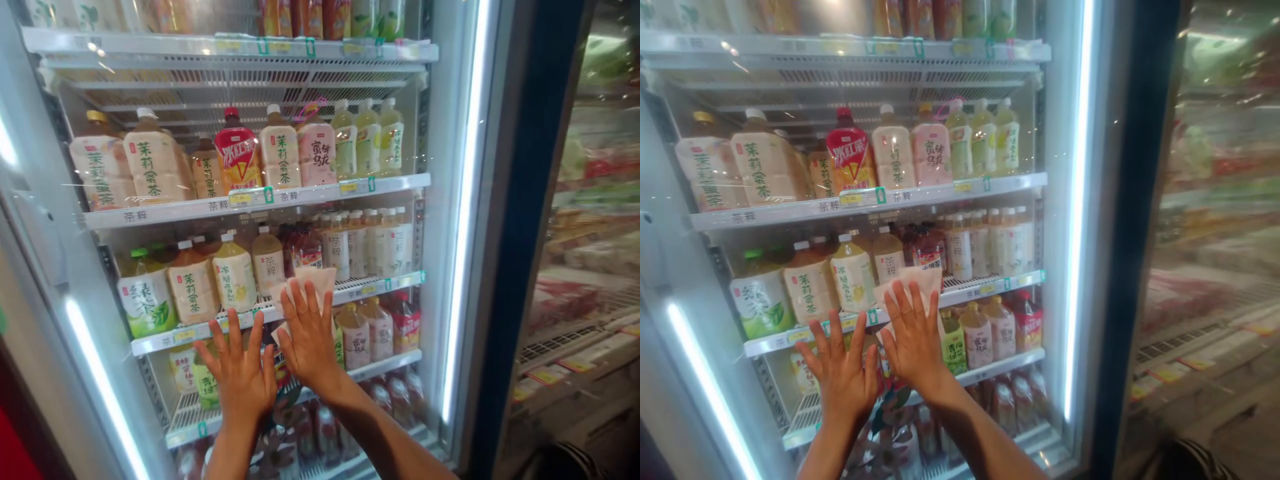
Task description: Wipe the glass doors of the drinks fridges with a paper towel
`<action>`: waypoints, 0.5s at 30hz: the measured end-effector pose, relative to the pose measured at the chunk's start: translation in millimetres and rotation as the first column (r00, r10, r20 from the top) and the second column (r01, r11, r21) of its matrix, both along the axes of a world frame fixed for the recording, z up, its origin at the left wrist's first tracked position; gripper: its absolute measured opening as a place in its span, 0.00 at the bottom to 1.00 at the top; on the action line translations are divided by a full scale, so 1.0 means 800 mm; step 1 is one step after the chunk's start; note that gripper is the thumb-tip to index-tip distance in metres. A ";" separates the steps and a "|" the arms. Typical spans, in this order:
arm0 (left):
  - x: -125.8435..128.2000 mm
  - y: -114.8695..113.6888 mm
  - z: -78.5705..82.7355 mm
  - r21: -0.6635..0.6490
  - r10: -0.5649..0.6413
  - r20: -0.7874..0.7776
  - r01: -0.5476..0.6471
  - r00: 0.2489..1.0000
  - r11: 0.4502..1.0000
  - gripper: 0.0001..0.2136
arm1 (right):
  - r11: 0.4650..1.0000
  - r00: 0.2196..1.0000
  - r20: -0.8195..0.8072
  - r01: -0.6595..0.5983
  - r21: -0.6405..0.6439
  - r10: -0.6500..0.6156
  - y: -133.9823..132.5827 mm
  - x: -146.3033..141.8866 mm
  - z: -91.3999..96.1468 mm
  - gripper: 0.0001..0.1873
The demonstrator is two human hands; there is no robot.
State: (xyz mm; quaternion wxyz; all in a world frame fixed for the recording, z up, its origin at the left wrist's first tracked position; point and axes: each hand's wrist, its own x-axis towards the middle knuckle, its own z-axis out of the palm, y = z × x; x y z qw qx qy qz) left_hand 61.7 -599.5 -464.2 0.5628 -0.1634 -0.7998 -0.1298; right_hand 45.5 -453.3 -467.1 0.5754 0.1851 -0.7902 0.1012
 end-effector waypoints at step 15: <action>-0.009 0.087 -0.019 -0.063 -0.006 0.020 0.007 1.000 0.998 0.40 | 0.987 0.995 -0.008 0.096 -0.127 -0.098 0.090 -0.008 -0.040 0.45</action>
